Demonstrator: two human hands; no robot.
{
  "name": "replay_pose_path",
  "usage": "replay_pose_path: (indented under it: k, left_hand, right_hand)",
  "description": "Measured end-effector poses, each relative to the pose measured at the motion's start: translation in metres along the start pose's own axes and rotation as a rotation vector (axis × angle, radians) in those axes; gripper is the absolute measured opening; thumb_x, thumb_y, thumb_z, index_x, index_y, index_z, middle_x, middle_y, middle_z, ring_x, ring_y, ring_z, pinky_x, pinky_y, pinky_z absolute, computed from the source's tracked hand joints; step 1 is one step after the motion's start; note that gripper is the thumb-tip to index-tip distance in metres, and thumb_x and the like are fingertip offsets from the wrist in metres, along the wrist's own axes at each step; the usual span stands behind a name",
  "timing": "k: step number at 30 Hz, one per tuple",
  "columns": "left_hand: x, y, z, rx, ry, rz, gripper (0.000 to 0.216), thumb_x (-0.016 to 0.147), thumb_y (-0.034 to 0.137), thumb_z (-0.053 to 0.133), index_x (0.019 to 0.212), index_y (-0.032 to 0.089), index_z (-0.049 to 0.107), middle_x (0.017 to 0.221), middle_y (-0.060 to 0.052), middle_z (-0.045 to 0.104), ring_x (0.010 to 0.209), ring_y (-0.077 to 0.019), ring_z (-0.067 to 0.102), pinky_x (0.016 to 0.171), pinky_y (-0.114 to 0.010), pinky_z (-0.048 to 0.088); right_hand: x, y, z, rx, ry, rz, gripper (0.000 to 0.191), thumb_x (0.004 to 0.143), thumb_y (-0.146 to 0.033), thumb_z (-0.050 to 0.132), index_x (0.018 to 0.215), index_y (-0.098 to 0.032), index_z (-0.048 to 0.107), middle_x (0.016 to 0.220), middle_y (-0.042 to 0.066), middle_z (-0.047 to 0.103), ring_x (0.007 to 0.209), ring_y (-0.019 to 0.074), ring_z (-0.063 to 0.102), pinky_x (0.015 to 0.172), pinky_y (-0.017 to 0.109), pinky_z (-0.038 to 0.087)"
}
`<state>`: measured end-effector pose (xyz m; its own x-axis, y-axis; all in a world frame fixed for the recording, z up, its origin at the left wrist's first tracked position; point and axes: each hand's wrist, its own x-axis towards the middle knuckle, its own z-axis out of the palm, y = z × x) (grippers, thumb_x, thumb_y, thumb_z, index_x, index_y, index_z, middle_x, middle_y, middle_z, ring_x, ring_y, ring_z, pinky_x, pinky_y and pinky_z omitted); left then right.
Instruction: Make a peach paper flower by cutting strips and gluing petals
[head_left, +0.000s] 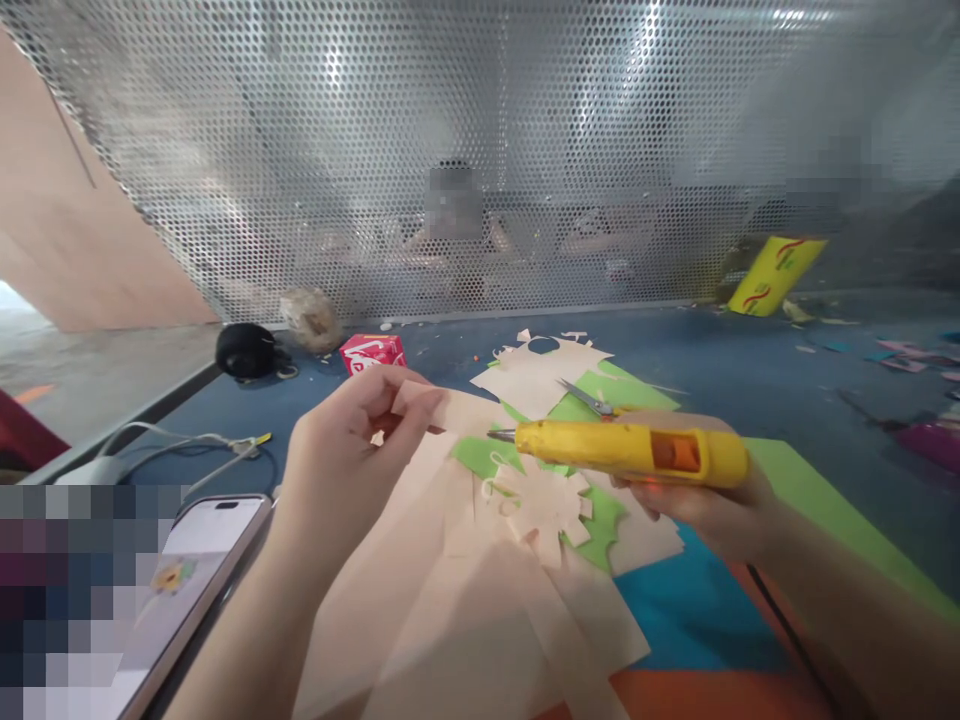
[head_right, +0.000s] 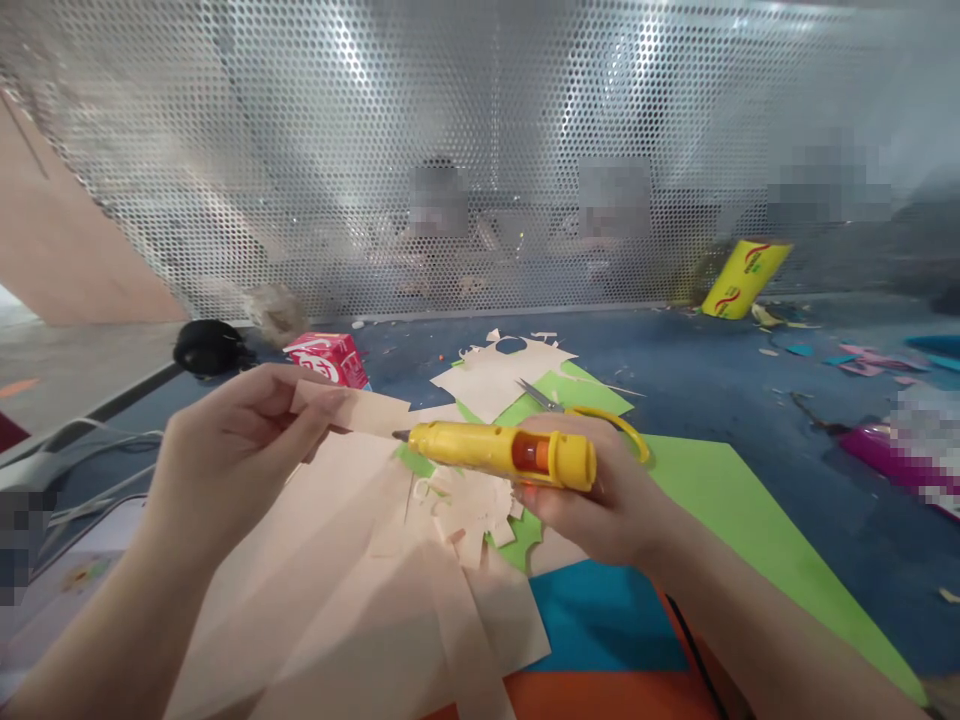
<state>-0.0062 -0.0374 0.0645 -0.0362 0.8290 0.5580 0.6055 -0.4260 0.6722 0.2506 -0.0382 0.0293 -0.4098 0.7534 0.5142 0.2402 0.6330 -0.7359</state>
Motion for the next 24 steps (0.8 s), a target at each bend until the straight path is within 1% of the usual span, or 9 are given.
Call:
replay_pose_path:
  k: [3,7,10,15,19,24]
  left_hand:
    - [-0.0008,0.0000,-0.0003,0.014,0.008,0.011,0.010,0.078,0.029,0.057,0.073,0.021,0.058,0.053,0.006,0.054,0.045,-0.0069,0.040,0.043,-0.020,0.029]
    - [-0.0022,0.0019,-0.0005,0.007,0.008,-0.003,0.010,0.077,0.029,0.057,0.072,0.020,0.059,0.054,0.006,0.055,0.046,-0.0068,0.041,0.045,-0.020,0.031]
    - [-0.0028,0.0032,-0.0008,0.004,0.014,-0.020,0.011,0.077,0.029,0.057,0.072,0.020,0.059,0.056,0.005,0.057,0.046,-0.0070,0.042,0.045,-0.020,0.032]
    - [-0.0029,0.0031,-0.0001,0.008,0.004,-0.018,0.012,0.077,0.030,0.057,0.069,0.020,0.058,0.051,0.006,0.053,0.046,-0.0080,0.043,0.044,-0.020,0.031]
    - [-0.0029,0.0032,0.0003,0.007,-0.002,-0.009,0.013,0.078,0.029,0.057,0.068,0.020,0.056,0.052,0.006,0.054,0.045,-0.0068,0.041,0.043,-0.020,0.031]
    - [-0.0026,0.0031,-0.0007,0.032,-0.019,-0.020,0.012,0.079,0.029,0.056,0.070,0.021,0.057,0.053,0.007,0.054,0.045,-0.0059,0.041,0.043,-0.019,0.030]
  right_hand:
    - [0.0022,-0.0013,-0.0007,-0.029,-0.048,-0.039,0.015,0.072,-0.016,0.049,0.059,-0.022,0.044,0.056,-0.003,0.045,0.047,0.0125,0.042,0.047,0.028,0.035]
    - [0.0034,-0.0016,-0.0017,-0.028,-0.068,-0.017,0.014,0.072,-0.015,0.049,0.060,-0.021,0.043,0.055,-0.004,0.045,0.046,0.0115,0.043,0.046,0.027,0.034]
    - [0.0019,-0.0016,-0.0023,-0.022,-0.071,-0.014,0.013,0.072,-0.015,0.049,0.061,-0.021,0.045,0.053,-0.004,0.045,0.045,0.0115,0.043,0.045,0.027,0.035]
    - [0.0010,-0.0029,-0.0035,-0.043,-0.068,-0.014,0.014,0.073,-0.017,0.049,0.060,-0.022,0.045,0.051,-0.004,0.045,0.044,0.0129,0.043,0.046,0.028,0.036]
    - [0.0028,-0.0038,-0.0028,-0.084,-0.058,-0.014,0.015,0.072,-0.015,0.049,0.060,-0.023,0.044,0.052,-0.004,0.044,0.045,0.0129,0.042,0.047,0.028,0.035]
    - [0.0026,-0.0037,-0.0023,-0.079,-0.050,-0.025,0.016,0.071,-0.015,0.049,0.057,-0.022,0.044,0.052,-0.003,0.044,0.045,0.0131,0.042,0.044,0.027,0.034]
